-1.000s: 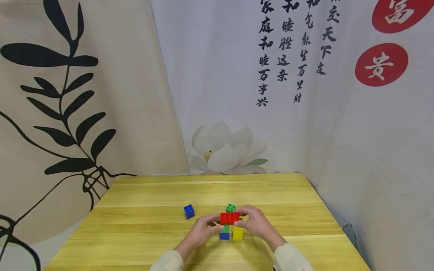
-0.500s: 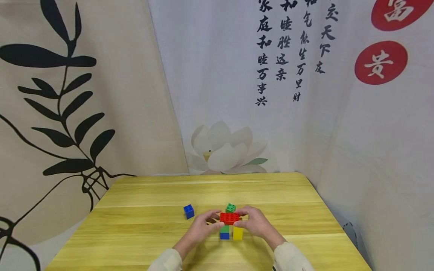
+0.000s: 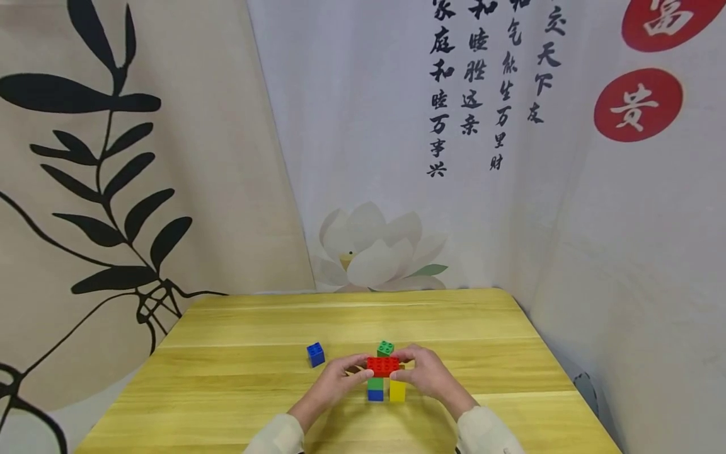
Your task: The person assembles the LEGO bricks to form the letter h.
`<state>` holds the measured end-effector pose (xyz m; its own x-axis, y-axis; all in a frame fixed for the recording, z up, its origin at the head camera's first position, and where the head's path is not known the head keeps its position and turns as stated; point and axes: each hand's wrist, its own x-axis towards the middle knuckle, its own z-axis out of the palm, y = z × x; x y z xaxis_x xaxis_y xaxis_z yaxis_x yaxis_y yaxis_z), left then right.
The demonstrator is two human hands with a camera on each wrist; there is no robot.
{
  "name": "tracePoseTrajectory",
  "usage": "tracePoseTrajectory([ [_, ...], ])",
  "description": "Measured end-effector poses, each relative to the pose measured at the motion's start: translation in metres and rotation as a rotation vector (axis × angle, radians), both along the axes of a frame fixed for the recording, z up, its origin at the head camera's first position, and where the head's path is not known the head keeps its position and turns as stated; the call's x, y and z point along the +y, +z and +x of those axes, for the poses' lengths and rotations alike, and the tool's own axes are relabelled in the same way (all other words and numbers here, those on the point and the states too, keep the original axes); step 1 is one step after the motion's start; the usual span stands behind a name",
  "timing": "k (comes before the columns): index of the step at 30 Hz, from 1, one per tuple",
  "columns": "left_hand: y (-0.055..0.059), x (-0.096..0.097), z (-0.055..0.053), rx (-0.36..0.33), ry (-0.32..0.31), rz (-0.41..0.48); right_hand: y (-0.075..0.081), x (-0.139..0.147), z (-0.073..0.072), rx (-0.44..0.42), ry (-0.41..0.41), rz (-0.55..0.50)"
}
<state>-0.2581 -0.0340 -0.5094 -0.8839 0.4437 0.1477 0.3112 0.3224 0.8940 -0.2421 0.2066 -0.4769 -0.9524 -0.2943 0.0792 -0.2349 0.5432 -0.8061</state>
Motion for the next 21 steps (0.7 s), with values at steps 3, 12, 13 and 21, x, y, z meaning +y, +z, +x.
tracePoseTrajectory([
  [3, -0.001, -0.001, 0.0, 0.017, -0.001, -0.018, -0.001, 0.0, 0.0, 0.003, -0.001, 0.018],
  [12, 0.003, 0.0, 0.001, -0.039, 0.006, -0.044, -0.003, 0.003, -0.003, 0.012, 0.012, 0.029],
  [13, 0.004, 0.0, 0.001, -0.044, 0.008, -0.053, -0.004, 0.003, -0.003, 0.006, 0.018, 0.023],
  [21, 0.005, 0.0, -0.001, -0.038, 0.005, -0.067, 0.001, 0.013, -0.002, -0.105, 0.031, -0.106],
])
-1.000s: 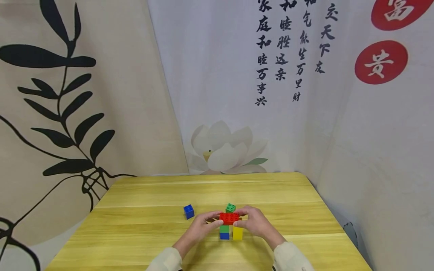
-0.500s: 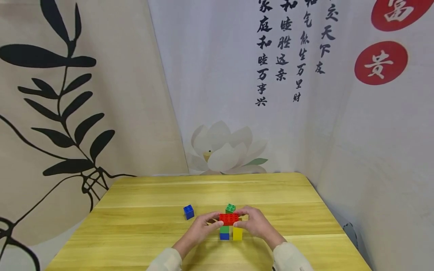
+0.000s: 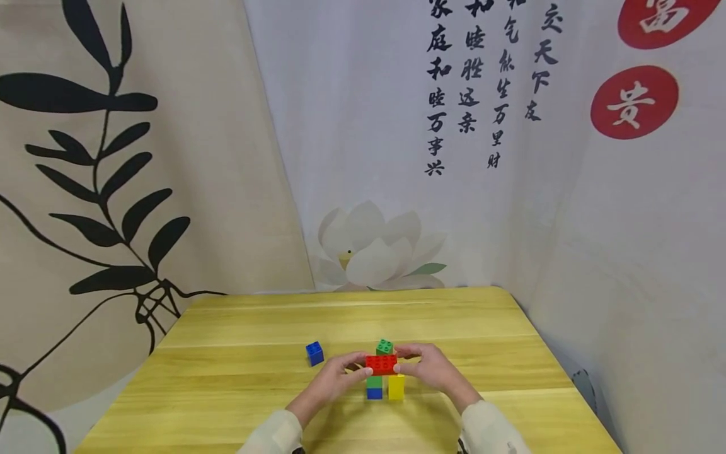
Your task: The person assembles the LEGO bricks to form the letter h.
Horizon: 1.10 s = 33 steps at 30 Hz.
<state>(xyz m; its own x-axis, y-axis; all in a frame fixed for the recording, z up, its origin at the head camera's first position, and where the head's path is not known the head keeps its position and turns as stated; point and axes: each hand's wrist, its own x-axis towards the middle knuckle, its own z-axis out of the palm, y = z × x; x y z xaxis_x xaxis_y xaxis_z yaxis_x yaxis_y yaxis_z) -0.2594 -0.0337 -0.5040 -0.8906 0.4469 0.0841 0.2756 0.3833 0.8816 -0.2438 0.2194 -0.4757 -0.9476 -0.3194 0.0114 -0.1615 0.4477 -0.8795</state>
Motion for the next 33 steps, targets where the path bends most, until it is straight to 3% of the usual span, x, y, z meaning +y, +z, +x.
tracePoseTrajectory([
  [10, 0.003, -0.003, -0.001, -0.016, 0.0, -0.005, -0.003, -0.003, -0.003, 0.034, -0.006, 0.033],
  [24, 0.003, -0.004, 0.0, 0.017, -0.003, 0.013, -0.011, -0.007, 0.002, 0.135, -0.017, 0.107],
  [29, -0.001, -0.004, 0.0, 0.055, -0.006, -0.017, -0.016, -0.009, 0.007, 0.181, -0.037, 0.128],
  [33, -0.004, -0.004, 0.0, 0.041, 0.008, -0.011, -0.019, -0.011, 0.01, 0.19, -0.055, 0.117],
])
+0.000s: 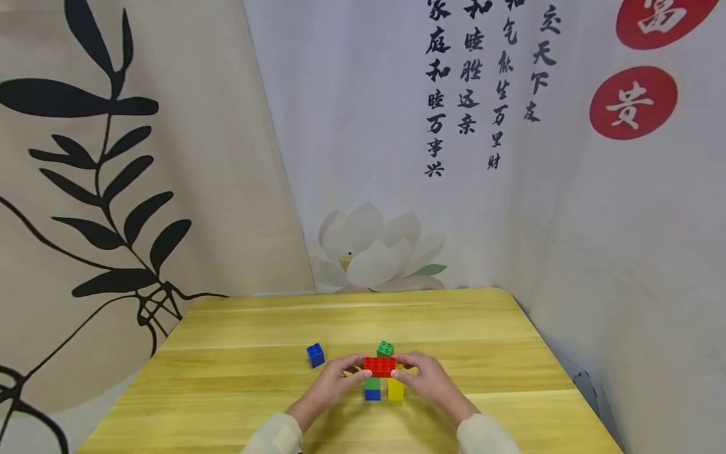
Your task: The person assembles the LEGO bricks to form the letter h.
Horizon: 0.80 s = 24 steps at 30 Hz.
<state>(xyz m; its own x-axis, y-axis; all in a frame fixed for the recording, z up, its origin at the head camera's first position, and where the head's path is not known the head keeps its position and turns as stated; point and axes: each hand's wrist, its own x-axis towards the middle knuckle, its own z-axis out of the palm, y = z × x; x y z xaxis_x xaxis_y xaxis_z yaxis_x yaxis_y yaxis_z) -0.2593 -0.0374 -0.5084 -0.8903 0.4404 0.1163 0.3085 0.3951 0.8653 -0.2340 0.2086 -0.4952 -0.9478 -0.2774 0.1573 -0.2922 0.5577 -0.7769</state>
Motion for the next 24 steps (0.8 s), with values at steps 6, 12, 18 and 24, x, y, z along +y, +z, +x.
tracePoseTrajectory([
  [6, -0.001, 0.001, 0.001, 0.017, 0.008, -0.007, -0.003, -0.002, 0.002, -0.042, -0.017, -0.067],
  [12, 0.003, -0.003, 0.0, 0.028, 0.006, -0.04, -0.005, -0.006, 0.001, -0.059, -0.035, -0.088],
  [18, 0.005, -0.015, 0.001, 0.012, 0.017, -0.019, -0.009, -0.018, -0.004, -0.062, -0.013, -0.104],
  [24, 0.002, -0.033, 0.001, 0.01, 0.031, -0.02, -0.011, -0.037, -0.005, -0.047, 0.013, -0.116],
])
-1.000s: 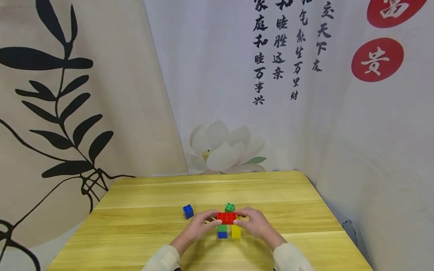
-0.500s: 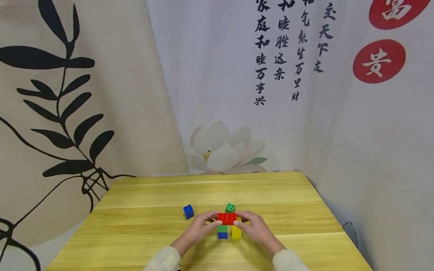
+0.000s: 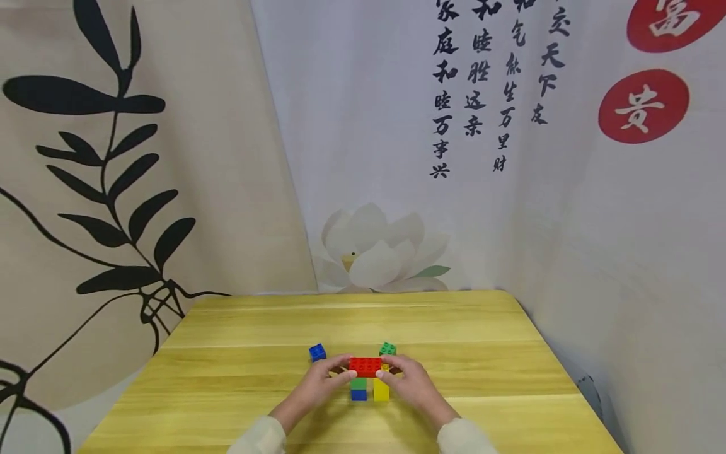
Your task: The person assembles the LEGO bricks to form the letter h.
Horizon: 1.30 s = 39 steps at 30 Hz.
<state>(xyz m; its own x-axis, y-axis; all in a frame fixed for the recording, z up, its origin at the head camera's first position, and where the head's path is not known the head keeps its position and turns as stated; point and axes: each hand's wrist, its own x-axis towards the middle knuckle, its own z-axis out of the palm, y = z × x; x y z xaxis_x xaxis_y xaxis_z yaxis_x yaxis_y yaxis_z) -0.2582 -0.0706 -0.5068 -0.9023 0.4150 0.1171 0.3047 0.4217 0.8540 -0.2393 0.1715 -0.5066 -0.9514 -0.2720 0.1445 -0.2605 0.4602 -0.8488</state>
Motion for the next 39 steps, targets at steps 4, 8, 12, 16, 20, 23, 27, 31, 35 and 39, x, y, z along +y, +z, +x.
tracePoseTrajectory([
  [4, -0.001, -0.013, 0.002, -0.011, 0.004, 0.011, -0.002, -0.015, 0.001, -0.007, -0.004, -0.013],
  [8, 0.0, -0.024, 0.004, -0.015, -0.002, 0.015, -0.004, -0.026, 0.004, -0.005, -0.015, -0.022],
  [12, 0.003, -0.03, 0.004, -0.02, -0.008, 0.008, -0.003, -0.032, 0.006, -0.015, -0.019, -0.01],
  [16, 0.003, -0.032, 0.002, -0.045, -0.003, 0.005, -0.001, -0.031, 0.007, -0.041, -0.007, -0.025],
  [20, 0.002, -0.033, 0.0, -0.058, 0.007, 0.001, 0.0, -0.029, 0.008, -0.076, 0.013, -0.063],
  [23, 0.003, -0.033, -0.001, -0.05, 0.013, -0.009, 0.001, -0.027, 0.008, -0.091, 0.019, -0.086],
  [27, 0.004, -0.033, -0.001, -0.044, 0.017, -0.022, 0.0, -0.026, 0.007, -0.097, 0.005, -0.085],
  [31, 0.004, -0.035, 0.001, -0.048, 0.007, -0.02, -0.001, -0.026, 0.007, -0.095, -0.017, -0.072],
  [35, 0.005, -0.044, 0.002, -0.059, 0.017, -0.017, -0.001, -0.026, 0.007, -0.082, -0.027, -0.066],
  [39, 0.007, -0.056, -0.001, -0.046, 0.077, 0.003, 0.0, -0.027, 0.007, -0.083, -0.046, -0.069],
])
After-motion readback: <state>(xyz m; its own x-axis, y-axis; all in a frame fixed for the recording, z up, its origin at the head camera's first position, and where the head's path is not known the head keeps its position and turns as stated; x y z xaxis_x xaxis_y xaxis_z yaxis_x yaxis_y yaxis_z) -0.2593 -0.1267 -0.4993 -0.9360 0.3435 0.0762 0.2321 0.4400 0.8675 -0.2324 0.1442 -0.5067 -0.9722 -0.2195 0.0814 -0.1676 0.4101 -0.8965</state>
